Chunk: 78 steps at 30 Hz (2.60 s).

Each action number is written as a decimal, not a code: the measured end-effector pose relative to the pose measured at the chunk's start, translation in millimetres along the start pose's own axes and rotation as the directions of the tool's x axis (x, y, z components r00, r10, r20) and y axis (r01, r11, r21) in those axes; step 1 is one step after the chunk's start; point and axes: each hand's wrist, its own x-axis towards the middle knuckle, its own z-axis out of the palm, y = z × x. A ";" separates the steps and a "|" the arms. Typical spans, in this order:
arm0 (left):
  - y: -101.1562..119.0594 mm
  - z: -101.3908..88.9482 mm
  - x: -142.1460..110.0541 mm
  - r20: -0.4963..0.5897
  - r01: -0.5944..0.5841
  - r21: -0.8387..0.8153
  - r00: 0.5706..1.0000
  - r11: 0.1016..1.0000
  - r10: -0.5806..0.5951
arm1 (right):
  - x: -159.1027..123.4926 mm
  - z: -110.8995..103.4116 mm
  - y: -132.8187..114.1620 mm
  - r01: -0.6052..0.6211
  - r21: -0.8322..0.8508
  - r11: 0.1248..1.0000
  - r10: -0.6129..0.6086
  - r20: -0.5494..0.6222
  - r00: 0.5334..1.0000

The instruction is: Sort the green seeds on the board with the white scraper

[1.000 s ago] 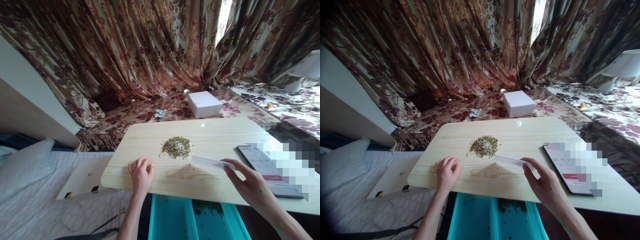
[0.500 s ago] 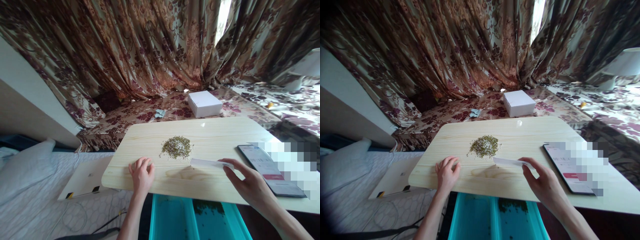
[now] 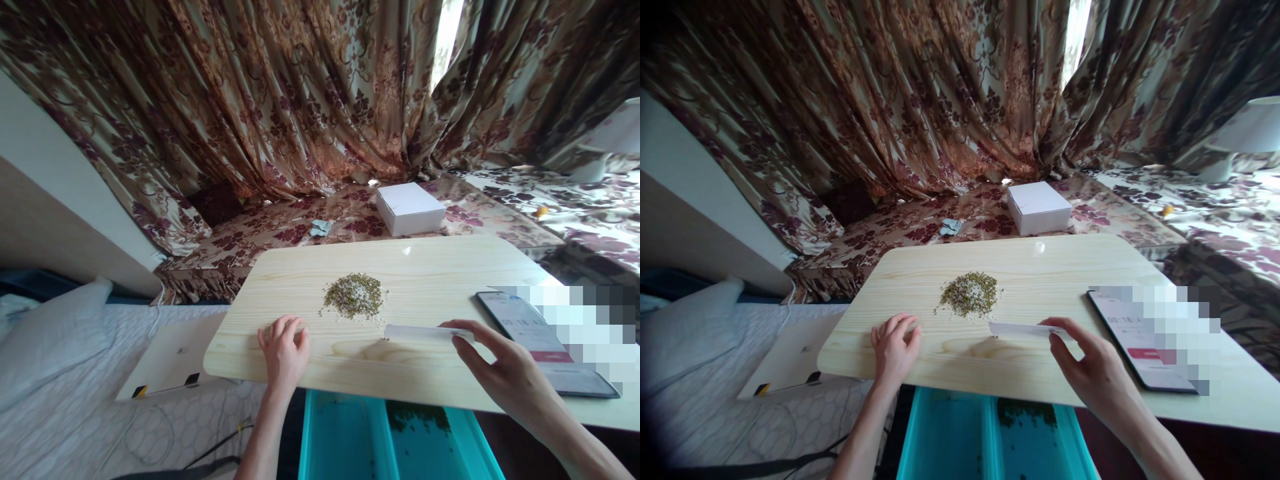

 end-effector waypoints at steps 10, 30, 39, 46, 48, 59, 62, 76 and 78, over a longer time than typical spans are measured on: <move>0.2 -1.1 0.8 0.017 0.011 -0.008 1.000 1.000 -0.011 | -1.7 -1.7 2.8 0.000 -0.005 1.000 0.001 0.034 0.999; -0.5 1.1 0.5 0.013 0.020 -0.011 1.000 1.000 -0.020 | -1.8 9.0 13.8 -0.015 0.009 1.000 0.015 0.002 1.000; -0.6 0.7 0.7 0.012 0.015 -0.012 1.000 1.000 -0.015 | 3.6 9.0 11.5 -0.026 0.004 1.000 0.026 0.026 0.999; -0.4 -0.2 0.8 0.008 0.014 -0.002 1.000 1.000 -0.014 | 9.3 10.9 -0.5 -0.066 0.054 0.996 0.063 0.056 0.996; 0.0 -0.6 0.9 0.010 0.015 -0.001 1.000 1.000 -0.015 | 10.6 11.2 -3.8 -0.065 0.093 0.994 0.058 0.080 0.995; 1.3 -1.3 0.8 0.015 0.021 0.000 1.000 1.000 -0.021 | 35.0 24.6 -6.5 -0.110 0.228 0.967 0.055 0.234 0.971; 1.2 -1.3 0.8 0.013 0.019 0.002 1.000 1.000 -0.019 | 41.6 24.5 -14.1 -0.104 0.216 0.971 0.039 0.285 0.958; 0.5 -0.7 0.5 0.004 -0.002 0.005 1.000 1.000 0.002 | 58.4 22.3 -7.7 -0.126 0.208 0.970 0.012 0.478 0.879; 0.6 -0.8 0.3 0.005 -0.006 0.006 1.000 1.000 0.006 | 58.8 20.1 -6.8 -0.132 0.200 0.971 0.015 0.499 0.866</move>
